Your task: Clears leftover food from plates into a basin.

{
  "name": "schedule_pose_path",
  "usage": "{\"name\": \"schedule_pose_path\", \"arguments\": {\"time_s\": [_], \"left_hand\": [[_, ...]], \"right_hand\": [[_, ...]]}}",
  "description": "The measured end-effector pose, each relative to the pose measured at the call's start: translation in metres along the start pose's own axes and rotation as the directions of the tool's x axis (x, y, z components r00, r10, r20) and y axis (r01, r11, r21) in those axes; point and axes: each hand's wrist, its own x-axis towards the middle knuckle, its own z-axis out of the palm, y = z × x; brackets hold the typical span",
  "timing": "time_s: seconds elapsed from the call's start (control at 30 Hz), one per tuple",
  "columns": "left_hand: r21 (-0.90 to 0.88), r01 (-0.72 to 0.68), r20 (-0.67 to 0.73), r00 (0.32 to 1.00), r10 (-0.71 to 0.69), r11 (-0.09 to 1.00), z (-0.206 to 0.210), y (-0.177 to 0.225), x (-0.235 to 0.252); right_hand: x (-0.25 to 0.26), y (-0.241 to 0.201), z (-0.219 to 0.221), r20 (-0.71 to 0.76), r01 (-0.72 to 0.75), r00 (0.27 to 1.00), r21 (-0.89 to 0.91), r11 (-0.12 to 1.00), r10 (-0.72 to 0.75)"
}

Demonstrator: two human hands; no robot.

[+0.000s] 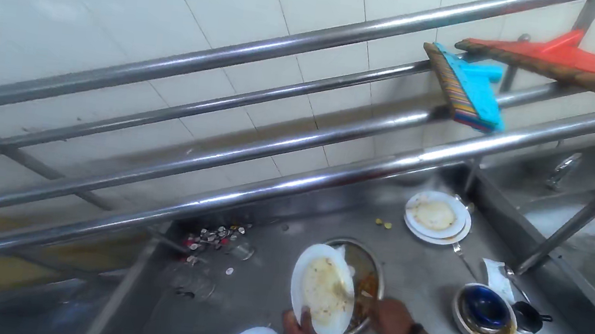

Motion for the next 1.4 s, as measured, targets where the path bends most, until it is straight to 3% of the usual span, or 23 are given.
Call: {"name": "schedule_pose_path", "arguments": {"time_s": [0.13,0.33,0.5,0.57,0.77,0.97,1.13,1.3,1.4], "left_hand": [[-0.049,0.048,0.008,0.999,-0.047,0.998,0.003,-0.003,-0.01],[-0.075,0.116,0.012,0.993,-0.115,0.99,-0.003,-0.002,-0.021],[-0.039,0.125,0.021,0.992,-0.125,0.991,-0.006,-0.005,-0.022],[-0.012,0.12,0.018,0.993,-0.12,0.993,-0.003,-0.004,-0.024],[-0.099,0.19,0.045,0.981,-0.187,0.977,0.001,-0.001,-0.031],[-0.147,0.253,0.108,0.965,-0.239,0.956,0.003,-0.001,-0.03],[-0.175,0.297,0.14,0.951,-0.275,0.939,-0.001,-0.001,-0.033],[-0.136,0.271,0.167,0.954,-0.247,0.953,-0.007,-0.012,-0.031],[-0.113,0.295,0.173,0.946,-0.273,0.949,-0.01,-0.006,-0.032]], "right_hand": [[-0.03,-0.009,0.023,0.133,0.025,0.991,-0.129,0.991,-0.008],[0.016,0.05,0.011,-0.05,-0.185,0.982,-0.116,0.976,0.18],[-0.046,0.014,0.012,0.091,0.078,0.993,-0.09,0.993,-0.07],[-0.049,0.007,0.025,0.159,0.103,0.984,-0.126,0.987,-0.083],[0.027,0.056,0.022,-0.088,-0.199,0.978,-0.131,0.971,0.188],[0.006,0.027,0.04,-0.125,0.108,0.984,-0.132,0.985,-0.125],[0.037,0.062,0.034,-0.162,-0.148,0.975,0.027,0.989,0.15],[0.013,0.047,0.051,-0.13,0.055,0.99,-0.059,0.997,-0.062],[0.024,0.065,0.055,-0.119,-0.112,0.987,-0.025,0.993,0.108]]}}
